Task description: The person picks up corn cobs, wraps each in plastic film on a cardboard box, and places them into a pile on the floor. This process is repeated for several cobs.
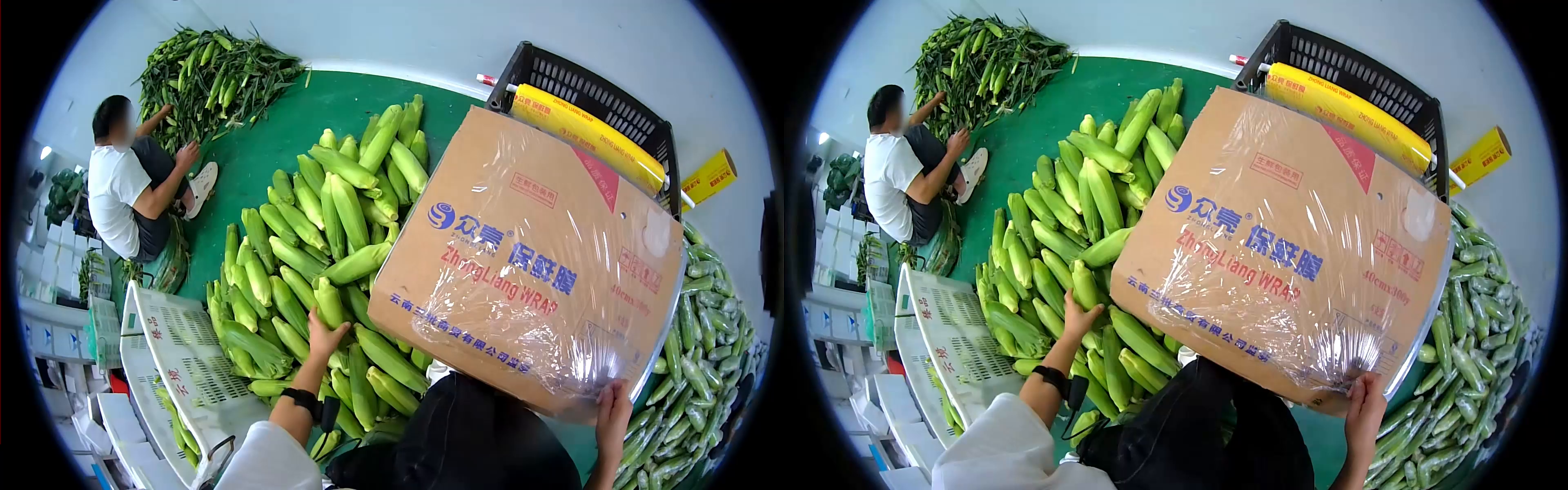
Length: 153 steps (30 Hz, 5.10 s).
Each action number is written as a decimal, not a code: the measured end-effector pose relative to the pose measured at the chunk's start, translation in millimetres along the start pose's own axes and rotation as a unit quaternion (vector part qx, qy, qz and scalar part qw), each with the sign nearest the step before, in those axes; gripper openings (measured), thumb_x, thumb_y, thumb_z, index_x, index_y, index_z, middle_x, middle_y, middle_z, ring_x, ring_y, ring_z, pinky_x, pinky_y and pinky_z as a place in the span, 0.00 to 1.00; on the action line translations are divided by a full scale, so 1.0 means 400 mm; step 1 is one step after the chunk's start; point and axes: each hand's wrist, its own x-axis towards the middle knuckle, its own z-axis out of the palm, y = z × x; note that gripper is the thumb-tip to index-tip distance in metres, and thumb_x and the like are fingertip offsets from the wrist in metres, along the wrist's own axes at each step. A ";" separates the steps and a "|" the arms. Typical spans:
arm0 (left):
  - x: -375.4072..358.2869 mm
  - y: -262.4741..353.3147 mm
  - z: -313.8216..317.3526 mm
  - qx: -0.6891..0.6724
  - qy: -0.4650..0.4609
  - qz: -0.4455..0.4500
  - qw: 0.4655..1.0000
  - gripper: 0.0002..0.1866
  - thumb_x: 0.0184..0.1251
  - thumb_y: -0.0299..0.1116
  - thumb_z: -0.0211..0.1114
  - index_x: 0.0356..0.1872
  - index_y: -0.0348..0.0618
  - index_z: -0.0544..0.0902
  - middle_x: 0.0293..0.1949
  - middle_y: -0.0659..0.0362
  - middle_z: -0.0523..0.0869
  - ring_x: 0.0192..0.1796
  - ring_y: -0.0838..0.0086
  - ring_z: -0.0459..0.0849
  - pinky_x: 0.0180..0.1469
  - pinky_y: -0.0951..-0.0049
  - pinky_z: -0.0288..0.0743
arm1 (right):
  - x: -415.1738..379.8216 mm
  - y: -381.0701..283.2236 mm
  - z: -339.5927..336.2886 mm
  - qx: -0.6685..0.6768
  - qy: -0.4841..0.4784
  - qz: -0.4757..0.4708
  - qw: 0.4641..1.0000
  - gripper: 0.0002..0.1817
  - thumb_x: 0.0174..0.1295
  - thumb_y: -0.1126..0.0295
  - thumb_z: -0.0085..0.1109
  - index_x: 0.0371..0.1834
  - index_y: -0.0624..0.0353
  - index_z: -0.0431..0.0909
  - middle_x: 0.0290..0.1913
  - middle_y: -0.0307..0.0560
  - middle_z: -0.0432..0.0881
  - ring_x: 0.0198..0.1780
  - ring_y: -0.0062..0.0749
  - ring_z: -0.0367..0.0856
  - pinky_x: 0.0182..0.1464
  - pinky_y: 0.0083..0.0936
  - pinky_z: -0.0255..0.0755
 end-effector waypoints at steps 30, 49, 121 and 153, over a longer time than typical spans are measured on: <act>-0.343 0.919 -0.063 -0.023 -0.043 0.766 0.641 0.27 0.55 0.45 0.69 0.57 0.52 0.77 0.53 0.53 0.79 0.52 0.58 0.78 0.54 0.62 0.73 | 0.189 -0.172 0.047 -0.052 0.085 -0.243 0.965 0.20 0.58 0.62 0.62 0.50 0.60 0.73 0.48 0.50 0.77 0.49 0.42 0.74 0.53 0.36 0.69; -0.418 0.906 -0.114 0.107 -0.172 0.668 0.716 0.35 0.65 0.46 0.59 0.65 0.29 0.62 0.57 0.29 0.72 0.63 0.49 0.73 0.62 0.49 0.68 | 0.231 -0.197 0.050 -0.200 0.007 -0.131 0.971 0.09 0.61 0.63 0.57 0.33 0.57 0.77 0.30 0.45 0.74 0.33 0.43 0.76 0.34 0.37 0.72; -0.397 0.814 -0.066 -0.195 -0.610 0.175 0.748 0.38 0.69 0.66 0.40 0.56 0.37 0.69 0.25 0.54 0.80 0.17 0.78 0.73 0.18 0.82 0.66 | 0.177 -0.229 -0.097 0.628 0.068 -0.040 0.774 0.08 0.70 0.72 0.50 0.49 0.61 0.67 0.19 0.37 0.70 0.26 0.25 0.75 0.49 0.37 0.76; -0.210 0.815 -0.123 0.100 -0.141 0.587 0.791 0.28 0.55 0.28 0.67 0.60 0.42 0.75 0.67 0.44 0.66 0.66 0.51 0.68 0.66 0.60 0.64 | 0.145 0.007 -0.084 -0.010 0.082 -0.225 0.971 0.21 0.56 0.71 0.66 0.55 0.56 0.77 0.53 0.51 0.75 0.54 0.43 0.74 0.55 0.32 0.71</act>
